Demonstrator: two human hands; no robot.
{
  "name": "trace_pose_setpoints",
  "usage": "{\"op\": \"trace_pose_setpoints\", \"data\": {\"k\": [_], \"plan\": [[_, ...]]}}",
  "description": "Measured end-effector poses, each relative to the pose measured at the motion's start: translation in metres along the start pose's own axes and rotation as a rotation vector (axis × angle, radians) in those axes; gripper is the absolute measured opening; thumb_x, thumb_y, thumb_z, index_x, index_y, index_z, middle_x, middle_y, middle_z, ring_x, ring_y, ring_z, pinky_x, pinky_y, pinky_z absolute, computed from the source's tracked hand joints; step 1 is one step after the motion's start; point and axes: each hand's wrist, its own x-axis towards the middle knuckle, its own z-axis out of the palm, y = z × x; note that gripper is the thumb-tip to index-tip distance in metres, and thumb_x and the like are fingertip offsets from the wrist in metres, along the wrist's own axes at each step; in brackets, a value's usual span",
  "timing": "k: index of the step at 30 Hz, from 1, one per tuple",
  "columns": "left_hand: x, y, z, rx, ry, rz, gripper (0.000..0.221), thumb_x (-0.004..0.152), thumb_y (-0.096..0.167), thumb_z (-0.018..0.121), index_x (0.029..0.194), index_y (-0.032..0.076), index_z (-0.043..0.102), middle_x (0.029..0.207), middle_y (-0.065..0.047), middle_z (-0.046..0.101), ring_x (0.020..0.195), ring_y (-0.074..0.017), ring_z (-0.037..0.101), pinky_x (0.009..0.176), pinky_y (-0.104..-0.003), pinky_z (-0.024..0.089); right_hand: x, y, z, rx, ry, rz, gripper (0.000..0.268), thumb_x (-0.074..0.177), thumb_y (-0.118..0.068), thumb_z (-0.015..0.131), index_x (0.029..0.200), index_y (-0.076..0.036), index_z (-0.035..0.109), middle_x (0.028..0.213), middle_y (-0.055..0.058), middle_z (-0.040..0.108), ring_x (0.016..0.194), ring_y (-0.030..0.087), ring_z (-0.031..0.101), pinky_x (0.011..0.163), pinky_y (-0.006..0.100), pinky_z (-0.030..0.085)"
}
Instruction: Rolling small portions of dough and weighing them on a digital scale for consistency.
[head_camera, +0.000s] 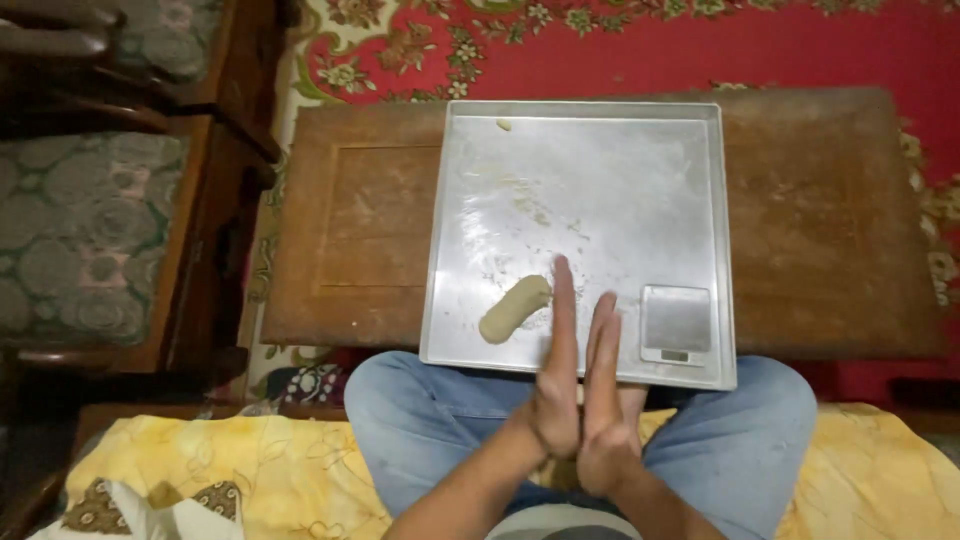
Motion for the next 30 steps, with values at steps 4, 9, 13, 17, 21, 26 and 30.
{"op": "trace_pose_setpoints", "data": {"k": [4, 9, 13, 17, 21, 26, 30], "plan": [[-0.013, -0.008, 0.005, 0.026, -0.04, 0.011, 0.096, 0.101, 0.076, 0.002, 0.159, 0.001, -0.016, 0.17, -0.017, -0.023, 0.16, -0.0291, -0.021, 0.133, -0.049, -0.013, 0.021, 0.014, -0.003, 0.438, 0.145, -0.083, 0.094, 0.105, -0.082, 0.007, 0.164, -0.01, -0.008, 0.174, 0.013, -0.014, 0.163, 0.029, -0.015, 0.134, 0.054, -0.012], [0.006, 0.006, -0.007, 0.045, -0.042, 0.003, 0.098, 0.101, 0.079, 0.003, 0.16, 0.004, -0.016, 0.17, -0.015, -0.025, 0.161, -0.0288, -0.022, 0.133, -0.052, -0.015, 0.004, 0.017, 0.004, 0.115, -0.054, 0.064, 0.112, 0.089, -0.093, -0.011, 0.162, -0.008, -0.01, 0.172, 0.014, -0.014, 0.16, 0.028, -0.016, 0.128, 0.051, -0.019], [0.003, 0.021, -0.003, 0.074, -0.237, 0.029, 0.075, 0.113, 0.067, 0.009, 0.162, 0.016, -0.018, 0.174, -0.023, -0.014, 0.166, -0.0375, -0.01, 0.138, -0.057, -0.003, 0.022, 0.024, 0.005, 0.509, 0.068, -0.065, 0.087, 0.107, -0.078, 0.006, 0.164, -0.014, -0.008, 0.175, 0.01, -0.013, 0.164, 0.028, -0.015, 0.134, 0.054, -0.014], [0.021, -0.041, -0.03, 0.486, -0.037, -0.195, 0.07, 0.112, 0.035, 0.025, 0.16, 0.004, -0.015, 0.17, -0.017, -0.023, 0.16, -0.0307, -0.017, 0.131, -0.049, -0.008, -0.01, 0.053, 0.03, 1.102, -0.031, 0.174, 0.09, 0.1, -0.074, 0.018, 0.164, -0.014, -0.003, 0.174, 0.004, -0.011, 0.161, 0.016, -0.012, 0.131, 0.041, -0.004], [0.026, -0.069, -0.036, 0.514, 0.008, -0.096, 0.066, 0.114, 0.041, 0.019, 0.169, 0.012, -0.001, 0.175, -0.015, -0.013, 0.161, -0.037, -0.012, 0.125, -0.065, -0.01, 0.003, 0.08, 0.026, 1.828, 0.325, 0.501, 0.091, 0.1, -0.064, 0.044, 0.162, -0.001, 0.022, 0.166, 0.023, 0.03, 0.147, 0.036, 0.042, 0.121, 0.047, 0.036], [0.042, -0.053, -0.058, 0.288, 0.068, -0.122, 0.071, 0.112, 0.055, 0.006, 0.169, 0.014, 0.002, 0.177, -0.008, -0.001, 0.164, -0.0269, -0.004, 0.135, -0.042, -0.001, 0.02, 0.087, 0.012, 1.744, 0.429, 0.887, 0.094, 0.085, -0.074, 0.049, 0.148, -0.004, 0.048, 0.155, 0.027, 0.047, 0.142, 0.044, 0.046, 0.115, 0.063, 0.036], [0.017, -0.081, -0.049, 0.396, 0.047, -0.084, 0.069, 0.114, 0.049, 0.013, 0.167, 0.005, 0.007, 0.175, -0.016, 0.002, 0.161, -0.0376, -0.006, 0.133, -0.047, -0.003, 0.014, 0.094, 0.02, 1.728, 0.356, 0.796, 0.101, 0.084, -0.076, 0.053, 0.156, -0.006, 0.039, 0.161, 0.024, 0.04, 0.146, 0.042, 0.041, 0.118, 0.06, 0.033]]}}
